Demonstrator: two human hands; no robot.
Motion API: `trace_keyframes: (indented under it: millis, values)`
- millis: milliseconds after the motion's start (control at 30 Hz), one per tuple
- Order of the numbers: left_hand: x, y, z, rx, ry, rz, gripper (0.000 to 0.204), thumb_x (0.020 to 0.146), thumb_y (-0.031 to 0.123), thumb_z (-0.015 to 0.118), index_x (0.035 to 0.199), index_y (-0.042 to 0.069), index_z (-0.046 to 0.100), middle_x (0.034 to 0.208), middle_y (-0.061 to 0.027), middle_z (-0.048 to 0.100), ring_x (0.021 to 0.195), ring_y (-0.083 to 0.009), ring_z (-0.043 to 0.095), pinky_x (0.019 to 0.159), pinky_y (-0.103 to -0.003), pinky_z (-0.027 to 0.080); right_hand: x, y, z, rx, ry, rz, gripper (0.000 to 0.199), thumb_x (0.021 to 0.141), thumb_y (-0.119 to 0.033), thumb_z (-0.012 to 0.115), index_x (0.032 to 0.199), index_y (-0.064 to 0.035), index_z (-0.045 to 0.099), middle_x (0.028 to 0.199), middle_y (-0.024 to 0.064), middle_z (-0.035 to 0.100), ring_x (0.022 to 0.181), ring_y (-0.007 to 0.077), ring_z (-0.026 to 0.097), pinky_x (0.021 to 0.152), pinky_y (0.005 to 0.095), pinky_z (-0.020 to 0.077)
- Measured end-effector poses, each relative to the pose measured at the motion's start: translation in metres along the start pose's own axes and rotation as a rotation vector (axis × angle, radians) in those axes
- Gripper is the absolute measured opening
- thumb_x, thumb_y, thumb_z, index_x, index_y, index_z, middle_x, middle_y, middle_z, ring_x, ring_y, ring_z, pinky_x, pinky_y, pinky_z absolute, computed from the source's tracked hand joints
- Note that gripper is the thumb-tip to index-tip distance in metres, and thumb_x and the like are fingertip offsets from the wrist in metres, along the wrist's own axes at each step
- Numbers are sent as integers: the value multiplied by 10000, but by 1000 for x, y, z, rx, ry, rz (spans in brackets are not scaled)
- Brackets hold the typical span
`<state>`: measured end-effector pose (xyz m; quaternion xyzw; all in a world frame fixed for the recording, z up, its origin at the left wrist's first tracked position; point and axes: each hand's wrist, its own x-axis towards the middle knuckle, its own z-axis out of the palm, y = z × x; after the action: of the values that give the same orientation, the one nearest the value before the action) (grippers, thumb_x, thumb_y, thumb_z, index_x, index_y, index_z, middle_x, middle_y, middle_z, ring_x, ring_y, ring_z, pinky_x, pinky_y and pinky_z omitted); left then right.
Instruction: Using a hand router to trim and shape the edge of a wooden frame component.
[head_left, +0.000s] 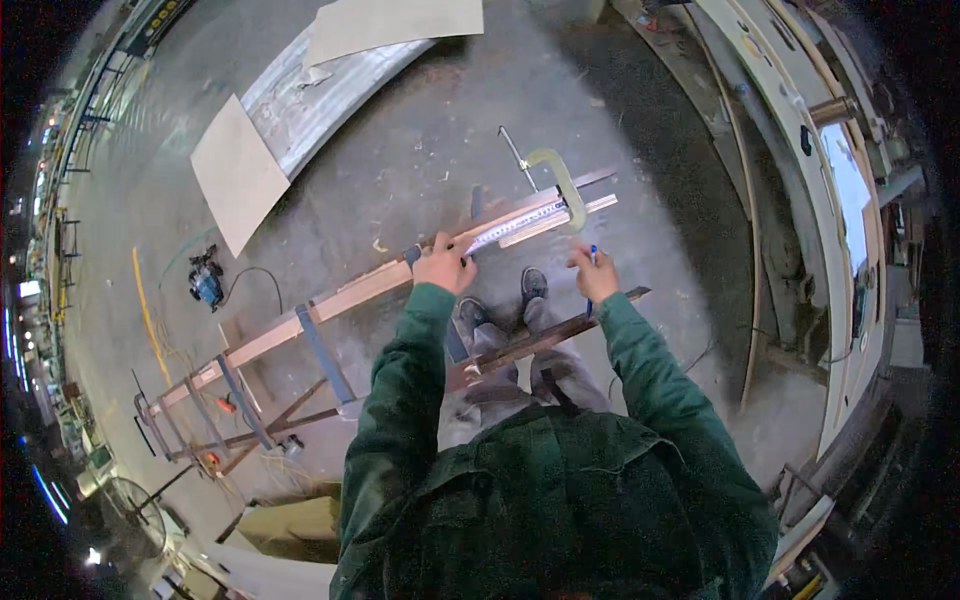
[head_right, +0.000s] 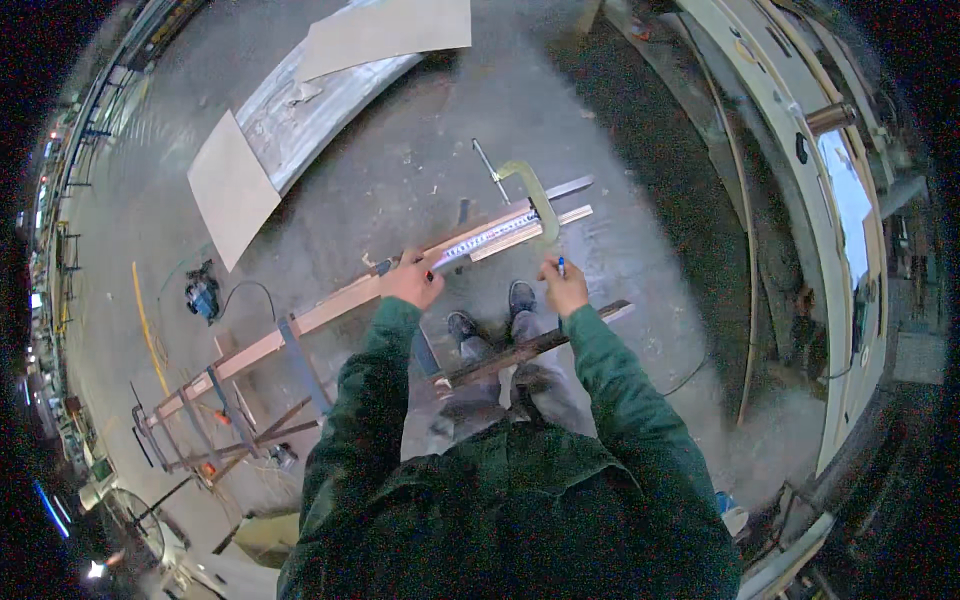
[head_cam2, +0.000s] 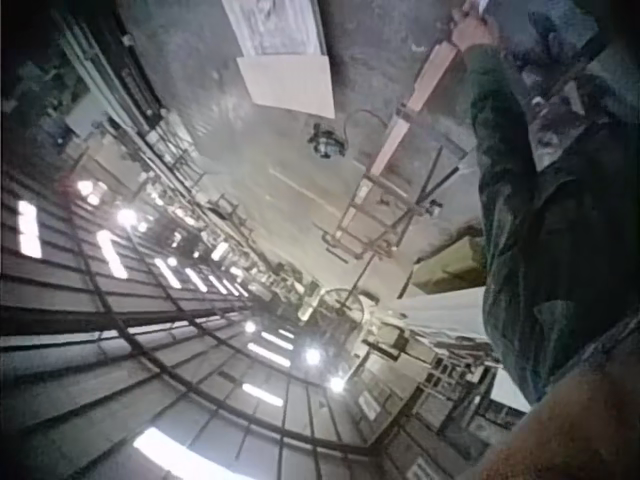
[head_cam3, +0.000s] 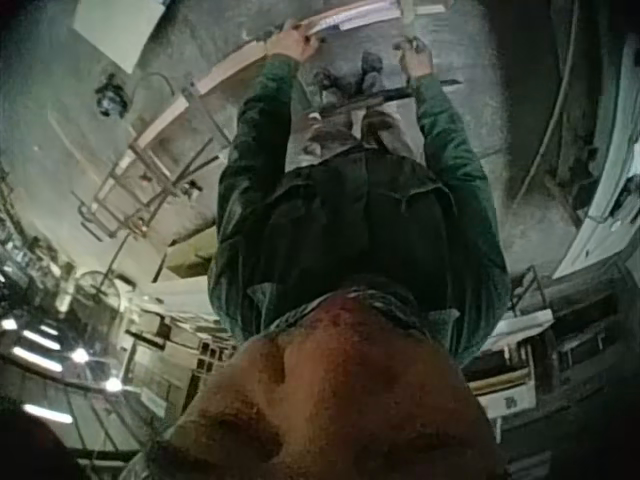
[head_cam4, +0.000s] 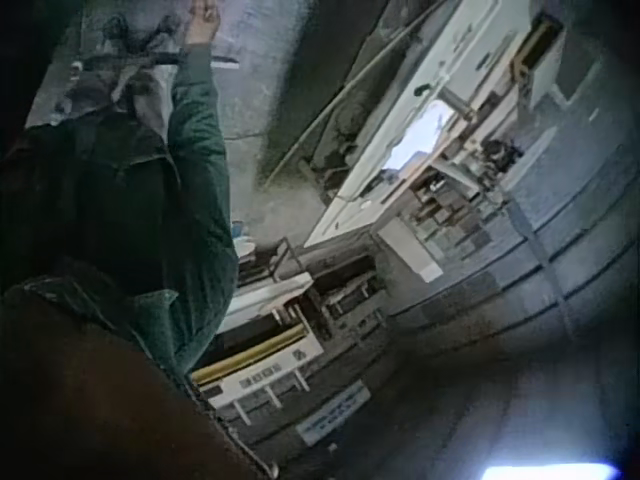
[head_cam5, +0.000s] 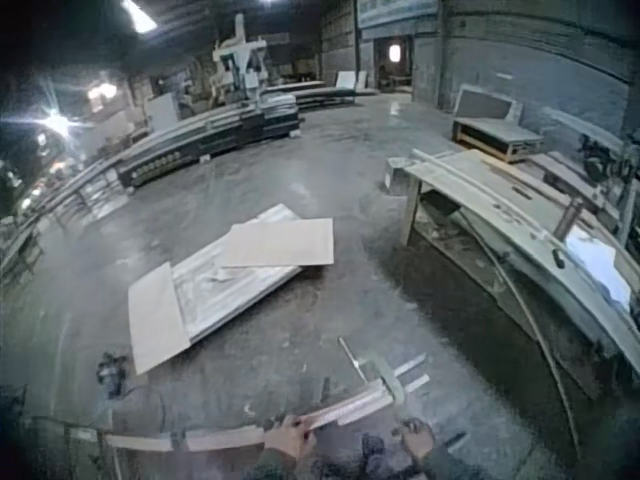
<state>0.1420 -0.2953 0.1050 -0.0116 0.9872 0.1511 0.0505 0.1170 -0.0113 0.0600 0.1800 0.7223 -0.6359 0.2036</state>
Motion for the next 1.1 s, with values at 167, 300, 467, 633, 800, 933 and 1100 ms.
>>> trace_keyframes:
  millis: [167, 300, 467, 633, 800, 933, 1100]
  values:
    - [2, 4, -2, 168, 20, 27, 356, 690, 270, 569, 1040, 202, 568, 965, -93, 485, 796, -328, 551, 644, -438, 480, 2, -46, -10, 94, -45, -77, 425, 899, -376, 360, 908, -11, 577, 748, 66, 584, 468, 114, 480, 404, 234, 362]
    - [2, 6, -4, 85, -108, -65, 402, 699, 226, 567, 1100, 228, 558, 1043, -102, 484, 864, -360, 548, 684, -446, 499, 24, -86, -1, -118, -227, 29, 633, 892, -533, 269, 944, 4, 599, 760, 92, 607, 599, 135, 548, 597, 249, 461]
    - [3, 9, -12, 58, -90, -122, 396, 701, 230, 576, 1097, 219, 559, 1014, -90, 498, 866, -351, 552, 714, -439, 494, 42, -88, 60, -61, -517, -293, 277, 870, -265, 527, 968, -16, 599, 858, 57, 617, 768, 97, 562, 693, 237, 461]
    - [6, 17, -11, 42, -81, -200, 362, 695, 212, 587, 1057, 200, 580, 989, -83, 511, 872, -342, 561, 730, -432, 493, 59, -71, 101, -156, -629, -210, 158, 802, -177, 602, 848, -25, 594, 750, -22, 575, 692, 47, 502, 629, 217, 427]
    - [7, 17, -9, 167, -169, -265, 303, 683, 213, 614, 983, 176, 600, 976, -69, 512, 837, -314, 588, 648, -426, 507, 62, -61, 117, -188, -691, -225, 139, 786, -151, 603, 867, -39, 608, 734, -22, 569, 665, 46, 505, 600, 208, 431]
    - [8, 18, -8, 162, -139, -258, 320, 684, 223, 617, 1001, 185, 601, 969, -66, 506, 797, -301, 602, 602, -424, 509, 65, -55, 119, -175, -678, -194, 138, 779, -162, 601, 834, -37, 617, 705, -22, 578, 670, 48, 504, 616, 211, 422]
    - [8, 21, -9, 104, -172, -282, 320, 699, 225, 615, 1009, 149, 607, 962, -70, 502, 892, -322, 551, 625, -408, 488, 67, -52, 116, -200, -672, -199, 117, 778, -134, 595, 842, -37, 610, 718, -28, 569, 654, 41, 496, 582, 199, 416]
